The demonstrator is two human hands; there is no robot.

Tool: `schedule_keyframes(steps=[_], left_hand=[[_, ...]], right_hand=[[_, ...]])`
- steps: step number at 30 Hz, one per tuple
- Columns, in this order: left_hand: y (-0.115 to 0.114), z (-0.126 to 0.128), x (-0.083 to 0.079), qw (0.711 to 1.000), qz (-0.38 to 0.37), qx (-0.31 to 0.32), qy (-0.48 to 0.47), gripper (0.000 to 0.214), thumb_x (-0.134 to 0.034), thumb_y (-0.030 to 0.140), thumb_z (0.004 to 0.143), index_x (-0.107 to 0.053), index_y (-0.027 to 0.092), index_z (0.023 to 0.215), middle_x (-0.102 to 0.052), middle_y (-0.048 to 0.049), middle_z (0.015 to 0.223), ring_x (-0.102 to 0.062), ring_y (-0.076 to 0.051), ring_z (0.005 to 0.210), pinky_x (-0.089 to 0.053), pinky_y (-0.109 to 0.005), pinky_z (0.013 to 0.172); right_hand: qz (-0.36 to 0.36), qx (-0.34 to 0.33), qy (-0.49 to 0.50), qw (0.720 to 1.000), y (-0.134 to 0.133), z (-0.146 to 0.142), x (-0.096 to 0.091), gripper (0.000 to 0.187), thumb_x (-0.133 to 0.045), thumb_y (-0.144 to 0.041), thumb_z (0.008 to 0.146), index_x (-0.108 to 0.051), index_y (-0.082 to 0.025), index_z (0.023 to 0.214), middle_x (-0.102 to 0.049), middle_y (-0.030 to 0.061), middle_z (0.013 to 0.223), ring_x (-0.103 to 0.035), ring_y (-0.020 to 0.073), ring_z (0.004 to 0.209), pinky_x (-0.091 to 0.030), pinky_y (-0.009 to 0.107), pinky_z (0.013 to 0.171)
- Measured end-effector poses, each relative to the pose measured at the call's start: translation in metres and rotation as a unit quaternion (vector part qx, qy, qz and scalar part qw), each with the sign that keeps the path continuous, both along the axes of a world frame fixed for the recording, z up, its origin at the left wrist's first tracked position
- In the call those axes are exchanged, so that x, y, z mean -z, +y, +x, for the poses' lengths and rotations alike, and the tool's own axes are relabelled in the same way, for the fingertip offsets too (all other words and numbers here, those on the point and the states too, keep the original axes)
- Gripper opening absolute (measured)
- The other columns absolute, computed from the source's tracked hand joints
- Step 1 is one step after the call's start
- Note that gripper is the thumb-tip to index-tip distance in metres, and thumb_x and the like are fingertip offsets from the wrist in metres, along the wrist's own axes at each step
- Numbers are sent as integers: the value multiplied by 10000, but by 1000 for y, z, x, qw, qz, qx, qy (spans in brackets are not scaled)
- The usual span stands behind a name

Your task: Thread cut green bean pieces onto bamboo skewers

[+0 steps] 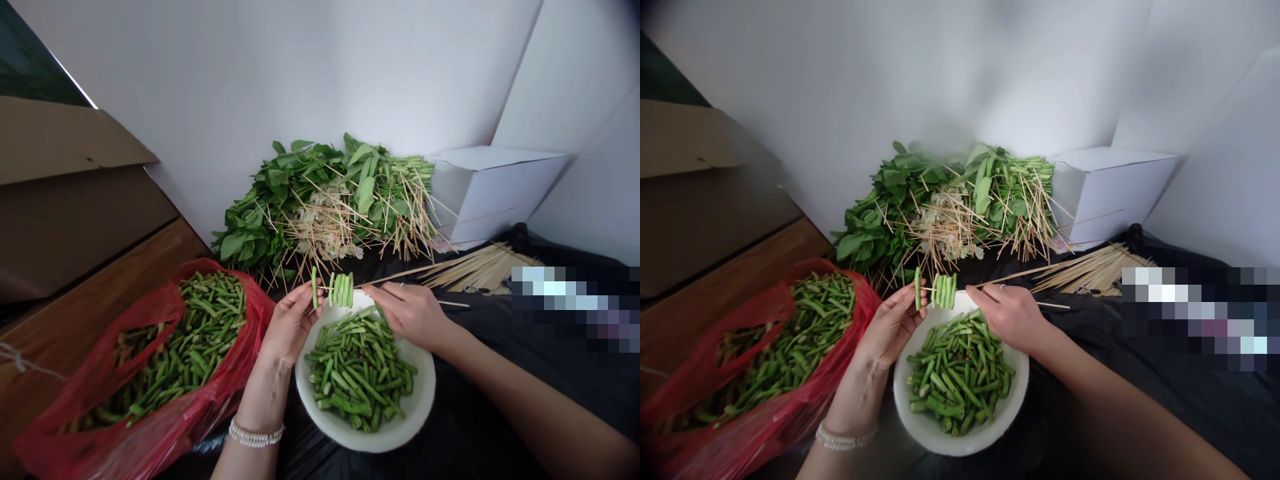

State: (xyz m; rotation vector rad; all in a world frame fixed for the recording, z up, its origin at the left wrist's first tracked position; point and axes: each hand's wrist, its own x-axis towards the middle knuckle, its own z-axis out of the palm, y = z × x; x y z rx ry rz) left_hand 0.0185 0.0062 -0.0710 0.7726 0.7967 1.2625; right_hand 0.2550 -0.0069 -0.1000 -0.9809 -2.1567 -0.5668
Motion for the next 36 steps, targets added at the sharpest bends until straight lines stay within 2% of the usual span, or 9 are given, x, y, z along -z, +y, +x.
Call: schedule_keyframes(steps=[12,23,31,36], left_hand=[[3,4,11,994,65,-74,52,273,-872,277,623,-744,137,821,-746,-30,750,-642,-85,648,-527,-202,675],[5,7,9,990,50,-133,22,293,-910,222,522,-753,159,762,-745,1,734,-653,-83,641,-528,-208,668],[6,4,10,994,27,-103,12,302,-918,198,518,-750,151,765,-737,8,720,-652,-74,643,-528,-195,665],[5,2,9,999,-15,-44,-8,307,-909,185,542,-752,120,797,-725,-15,697,-636,-78,612,-529,-186,627]], right_hand=[[-10,4,-18,1000,-1,-1,-2,354,-412,-90,897,-654,-123,1154,-633,20,755,-557,129,613,-405,269,583],[-19,8,-23,1000,-3,-2,-2,351,-409,-101,900,-641,-122,1163,-619,15,733,-539,119,597,-397,262,569],[-23,-3,-11,1000,-3,-2,-2,361,-409,-86,883,-641,-118,1158,-621,18,730,-532,112,596,-399,250,562],[-10,-13,2,1000,-4,-4,-2,340,-400,-84,893,-652,-120,1118,-607,11,703,-522,112,585,-394,252,558]])
